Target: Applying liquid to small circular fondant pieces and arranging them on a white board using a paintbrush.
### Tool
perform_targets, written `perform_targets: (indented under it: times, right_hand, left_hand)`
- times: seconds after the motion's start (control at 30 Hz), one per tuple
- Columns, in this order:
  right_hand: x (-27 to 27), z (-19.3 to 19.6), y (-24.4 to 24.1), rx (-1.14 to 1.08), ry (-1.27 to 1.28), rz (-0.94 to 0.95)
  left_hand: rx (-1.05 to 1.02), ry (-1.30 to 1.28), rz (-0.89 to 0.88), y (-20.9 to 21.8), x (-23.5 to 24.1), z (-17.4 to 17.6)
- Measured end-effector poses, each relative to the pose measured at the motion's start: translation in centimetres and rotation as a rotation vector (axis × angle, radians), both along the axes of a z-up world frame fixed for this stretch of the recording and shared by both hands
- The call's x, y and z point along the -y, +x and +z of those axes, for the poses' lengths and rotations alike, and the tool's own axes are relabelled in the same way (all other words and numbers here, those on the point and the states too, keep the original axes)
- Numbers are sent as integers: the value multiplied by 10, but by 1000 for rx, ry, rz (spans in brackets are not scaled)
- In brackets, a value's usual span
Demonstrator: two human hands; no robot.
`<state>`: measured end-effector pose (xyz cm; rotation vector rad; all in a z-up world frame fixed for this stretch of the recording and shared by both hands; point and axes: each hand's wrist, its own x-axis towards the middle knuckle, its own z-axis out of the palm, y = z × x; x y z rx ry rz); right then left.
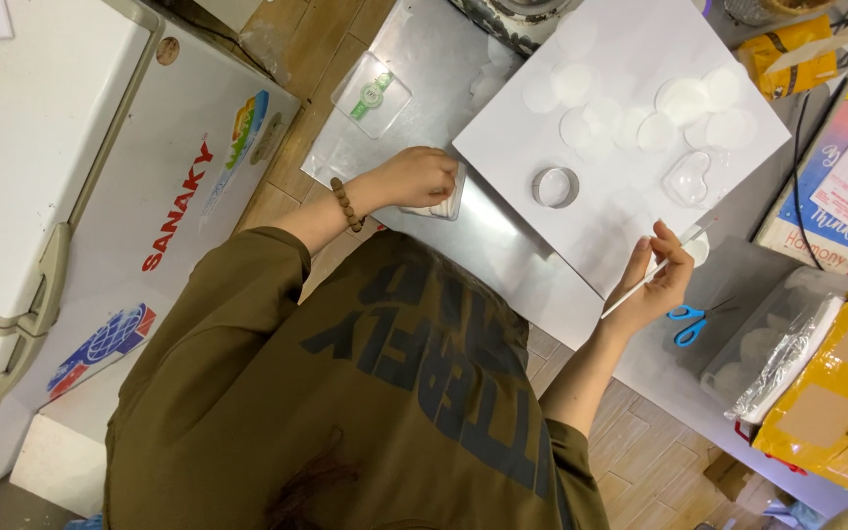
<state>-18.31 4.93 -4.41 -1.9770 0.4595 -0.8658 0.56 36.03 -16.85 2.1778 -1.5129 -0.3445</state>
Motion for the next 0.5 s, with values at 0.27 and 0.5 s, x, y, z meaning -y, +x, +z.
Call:
perform_targets:
  times: [0.27,0.5]
  right_hand:
    - [-1,-4,-4,17,7,-8]
    - [-5,-2,-6,9,1,-21]
  left_hand:
    - [234,-54,-22,-5,16,-10]
    - [454,-228,-76,-7,22,-13]
